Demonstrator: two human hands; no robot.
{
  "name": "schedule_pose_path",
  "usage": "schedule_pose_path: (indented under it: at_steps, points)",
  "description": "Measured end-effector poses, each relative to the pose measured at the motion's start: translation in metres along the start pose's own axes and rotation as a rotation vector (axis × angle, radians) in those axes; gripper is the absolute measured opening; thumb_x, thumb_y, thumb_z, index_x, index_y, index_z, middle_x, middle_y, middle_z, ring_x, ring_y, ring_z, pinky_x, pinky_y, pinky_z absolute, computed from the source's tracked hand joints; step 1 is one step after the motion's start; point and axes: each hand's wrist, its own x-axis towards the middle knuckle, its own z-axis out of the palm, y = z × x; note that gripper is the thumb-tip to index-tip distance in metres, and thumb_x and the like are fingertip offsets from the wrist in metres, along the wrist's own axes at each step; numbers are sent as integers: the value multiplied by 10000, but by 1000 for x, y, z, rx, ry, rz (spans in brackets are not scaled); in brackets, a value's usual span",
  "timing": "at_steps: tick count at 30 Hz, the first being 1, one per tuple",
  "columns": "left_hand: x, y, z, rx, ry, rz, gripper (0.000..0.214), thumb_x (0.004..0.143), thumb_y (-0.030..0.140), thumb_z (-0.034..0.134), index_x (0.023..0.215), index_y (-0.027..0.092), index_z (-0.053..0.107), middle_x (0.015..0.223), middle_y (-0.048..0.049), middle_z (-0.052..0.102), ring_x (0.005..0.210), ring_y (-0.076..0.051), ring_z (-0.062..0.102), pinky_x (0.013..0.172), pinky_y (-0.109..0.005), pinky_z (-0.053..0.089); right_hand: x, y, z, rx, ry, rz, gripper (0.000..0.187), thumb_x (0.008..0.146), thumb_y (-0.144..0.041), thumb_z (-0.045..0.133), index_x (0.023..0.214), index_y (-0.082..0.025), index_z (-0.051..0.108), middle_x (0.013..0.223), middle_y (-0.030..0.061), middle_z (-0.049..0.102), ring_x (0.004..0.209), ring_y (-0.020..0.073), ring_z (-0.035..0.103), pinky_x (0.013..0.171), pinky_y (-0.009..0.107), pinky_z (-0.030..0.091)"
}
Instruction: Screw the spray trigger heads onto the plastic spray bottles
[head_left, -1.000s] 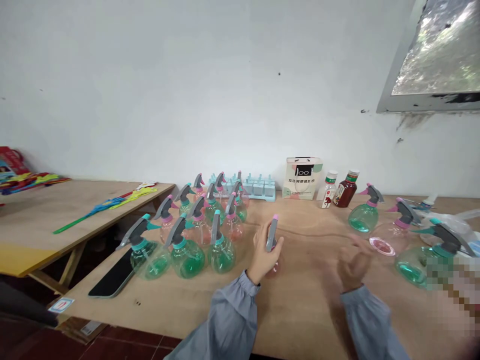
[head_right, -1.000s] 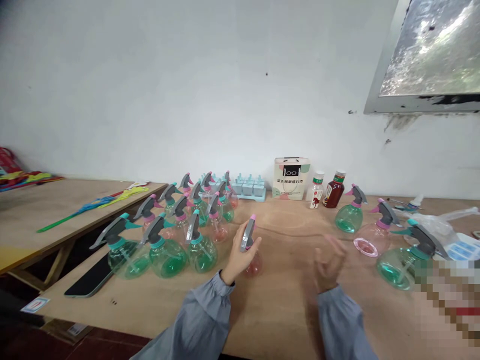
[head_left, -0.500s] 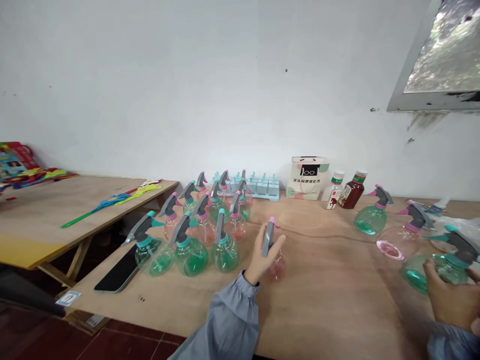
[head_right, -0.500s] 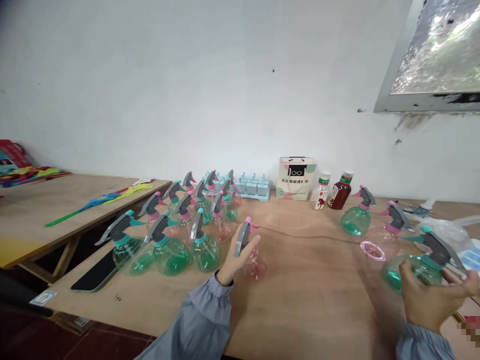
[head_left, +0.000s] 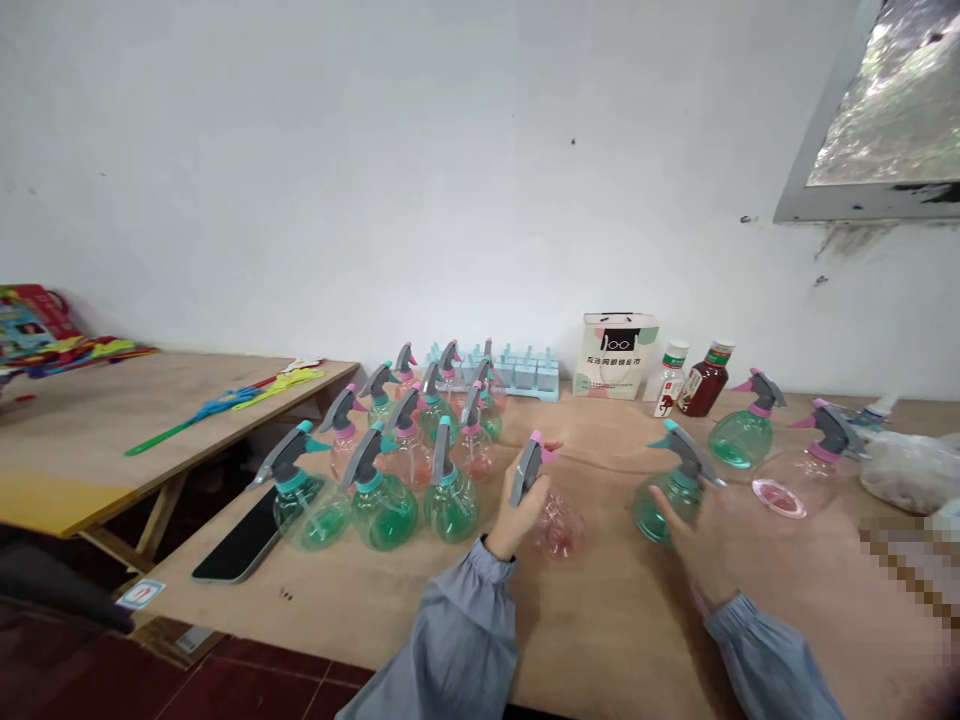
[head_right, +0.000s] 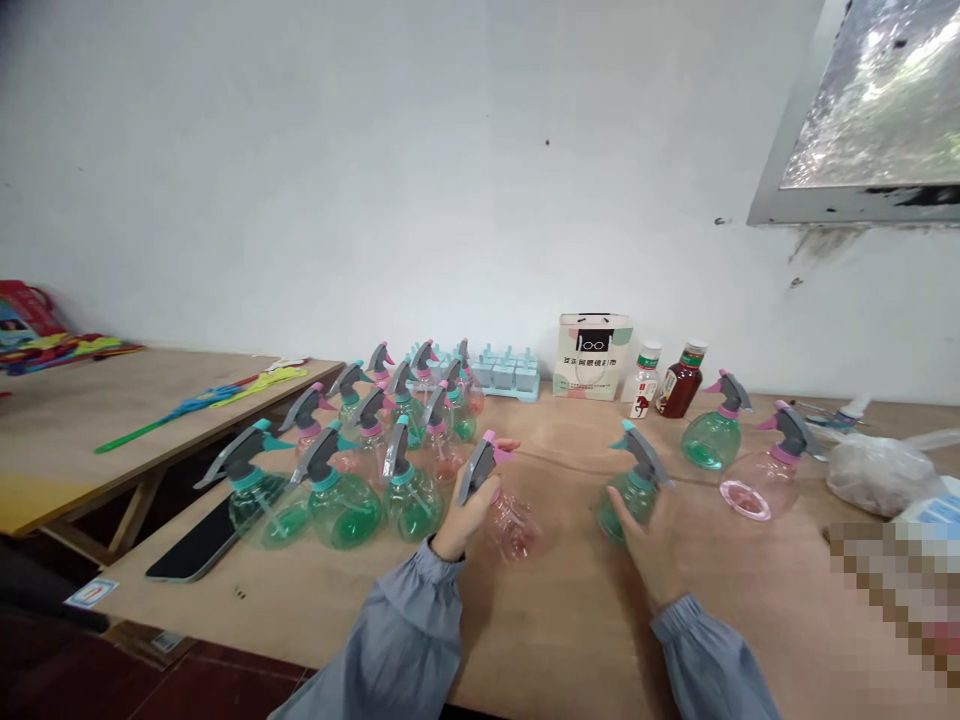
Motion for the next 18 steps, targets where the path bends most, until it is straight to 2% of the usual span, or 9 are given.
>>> schedule_pose_path:
  at_steps: [2,4,6,8,10,13,16,18]
  points:
    - [2,-1,0,-33,9,-27,346,712,248,584,1044,201,670,1136,-76,718,965,-222,672,887,-361,517,-3,-5,23,-7,-64,36,822,734,-725,672,1338,-204,473,1251,154,567,1179,353,536,1030,577,419]
    - [5,-1,1,-57,35,-86,255,697,284,591,928,207,665,987,-48,727,868,-203,665,824,-342,518,-4,-6,39,12,-103,52,904,722,-737,675,1396,-191,420,1318,172,546,1231,351,518,1051,557,416]
    - [9,1,0,-71,63,-142,156,690,313,578,802,217,629,810,-12,695,779,-184,641,780,-326,509,-4,-6,46,29,-120,49,915,740,-710,681,1435,-196,381,1364,173,525,1260,340,508,1067,543,410]
    - [11,3,-1,-79,62,-149,105,676,317,567,710,220,586,722,2,660,754,-178,627,782,-318,502,-4,-4,47,32,-125,43,904,755,-690,681,1447,-199,369,1375,170,520,1262,336,510,1068,543,410]
    - [12,4,-1,-84,45,-157,101,663,311,573,697,217,591,752,-11,678,780,-185,634,773,-312,501,-5,-2,45,29,-127,43,903,754,-688,681,1442,-189,376,1367,178,524,1254,341,516,1063,545,412]
    - [11,3,0,-98,15,-202,182,671,321,607,799,206,666,863,-47,722,843,-209,657,746,-318,508,-7,1,42,20,-120,61,910,740,-699,688,1425,-177,396,1338,186,539,1228,343,531,1048,541,425]
    - [12,-2,2,-151,2,-140,251,686,329,638,897,207,694,963,-58,735,977,-228,669,874,-347,512,-8,1,40,23,-111,61,906,731,-707,692,1415,-186,406,1316,174,550,1208,337,540,1042,536,432]
    - [14,-5,3,-184,22,-117,239,690,344,648,888,215,688,972,-48,730,1038,-226,662,962,-359,491,-8,1,39,21,-109,50,897,735,-706,689,1415,-194,406,1324,166,545,1221,336,532,1054,539,423]
